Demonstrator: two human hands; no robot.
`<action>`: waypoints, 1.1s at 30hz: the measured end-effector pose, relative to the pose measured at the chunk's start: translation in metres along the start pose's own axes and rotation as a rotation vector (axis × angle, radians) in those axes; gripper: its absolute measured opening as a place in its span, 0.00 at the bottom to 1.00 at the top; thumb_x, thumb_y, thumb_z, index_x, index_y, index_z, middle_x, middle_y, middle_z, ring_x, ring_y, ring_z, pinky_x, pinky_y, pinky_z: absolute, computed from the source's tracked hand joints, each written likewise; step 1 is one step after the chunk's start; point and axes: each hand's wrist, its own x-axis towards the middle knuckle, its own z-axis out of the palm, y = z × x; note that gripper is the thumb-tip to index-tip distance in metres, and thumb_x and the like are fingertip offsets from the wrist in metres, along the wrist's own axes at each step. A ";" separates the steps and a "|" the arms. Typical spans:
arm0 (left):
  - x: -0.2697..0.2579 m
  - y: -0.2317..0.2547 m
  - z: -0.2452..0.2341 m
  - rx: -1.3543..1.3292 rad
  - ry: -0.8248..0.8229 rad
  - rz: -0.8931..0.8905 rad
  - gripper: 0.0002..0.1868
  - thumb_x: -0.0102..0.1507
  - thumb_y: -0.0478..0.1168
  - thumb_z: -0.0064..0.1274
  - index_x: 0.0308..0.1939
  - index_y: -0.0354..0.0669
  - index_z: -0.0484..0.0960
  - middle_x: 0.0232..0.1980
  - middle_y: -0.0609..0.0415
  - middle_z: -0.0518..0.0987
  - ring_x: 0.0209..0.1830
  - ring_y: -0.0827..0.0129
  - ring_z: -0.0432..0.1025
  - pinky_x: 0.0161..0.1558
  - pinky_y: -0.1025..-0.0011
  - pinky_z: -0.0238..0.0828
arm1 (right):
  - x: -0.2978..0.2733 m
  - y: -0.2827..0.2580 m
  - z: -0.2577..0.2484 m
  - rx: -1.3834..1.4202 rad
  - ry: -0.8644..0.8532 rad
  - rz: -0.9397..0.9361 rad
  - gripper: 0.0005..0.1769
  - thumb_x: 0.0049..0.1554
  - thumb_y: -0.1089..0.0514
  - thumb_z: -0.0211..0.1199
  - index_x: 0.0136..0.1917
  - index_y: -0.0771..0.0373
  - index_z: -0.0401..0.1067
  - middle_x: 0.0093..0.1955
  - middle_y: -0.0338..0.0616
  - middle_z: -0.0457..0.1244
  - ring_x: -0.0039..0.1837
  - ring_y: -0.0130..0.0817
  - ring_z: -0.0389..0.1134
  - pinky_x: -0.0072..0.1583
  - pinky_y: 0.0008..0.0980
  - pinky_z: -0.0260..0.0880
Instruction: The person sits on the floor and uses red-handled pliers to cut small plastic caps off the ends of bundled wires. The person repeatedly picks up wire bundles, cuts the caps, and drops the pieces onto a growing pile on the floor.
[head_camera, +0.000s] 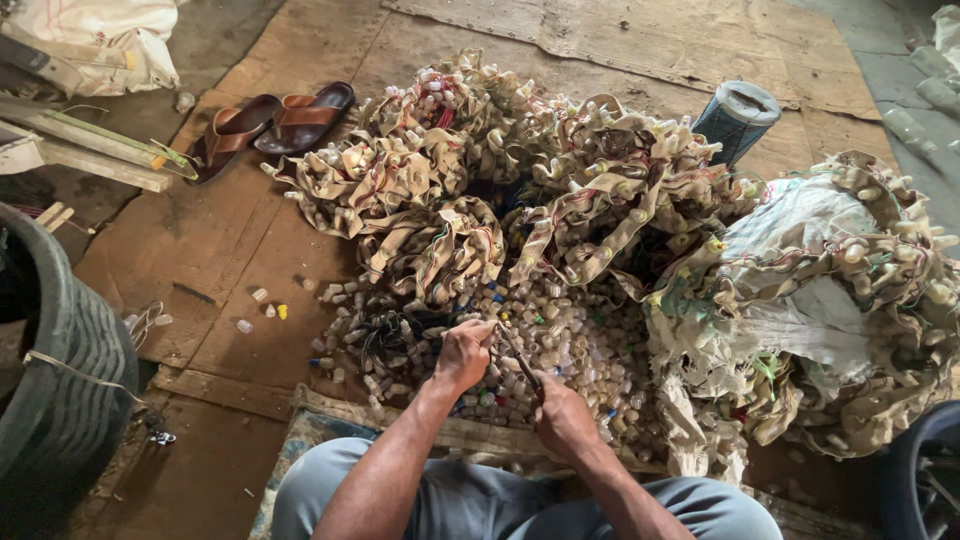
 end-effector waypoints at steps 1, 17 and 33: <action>0.000 -0.002 0.001 -0.009 -0.009 -0.012 0.12 0.64 0.33 0.55 0.50 0.34 0.85 0.43 0.43 0.84 0.44 0.53 0.78 0.46 0.63 0.76 | 0.000 -0.001 -0.001 0.018 0.003 0.008 0.29 0.52 0.66 0.54 0.69 0.60 0.65 0.43 0.59 0.68 0.47 0.56 0.71 0.51 0.50 0.70; -0.006 0.015 -0.011 -0.034 0.060 0.037 0.08 0.61 0.32 0.57 0.43 0.35 0.86 0.42 0.43 0.84 0.44 0.51 0.79 0.45 0.62 0.77 | 0.012 -0.004 -0.021 0.900 0.001 0.514 0.21 0.63 0.44 0.61 0.39 0.62 0.66 0.26 0.40 0.59 0.23 0.29 0.58 0.25 0.34 0.59; -0.001 0.181 -0.138 -0.229 0.666 0.507 0.07 0.63 0.34 0.57 0.44 0.37 0.81 0.50 0.42 0.80 0.50 0.54 0.76 0.54 0.60 0.75 | 0.011 -0.010 -0.020 0.525 -0.168 0.402 0.26 0.64 0.46 0.58 0.32 0.66 0.74 0.20 0.42 0.63 0.22 0.33 0.64 0.26 0.35 0.62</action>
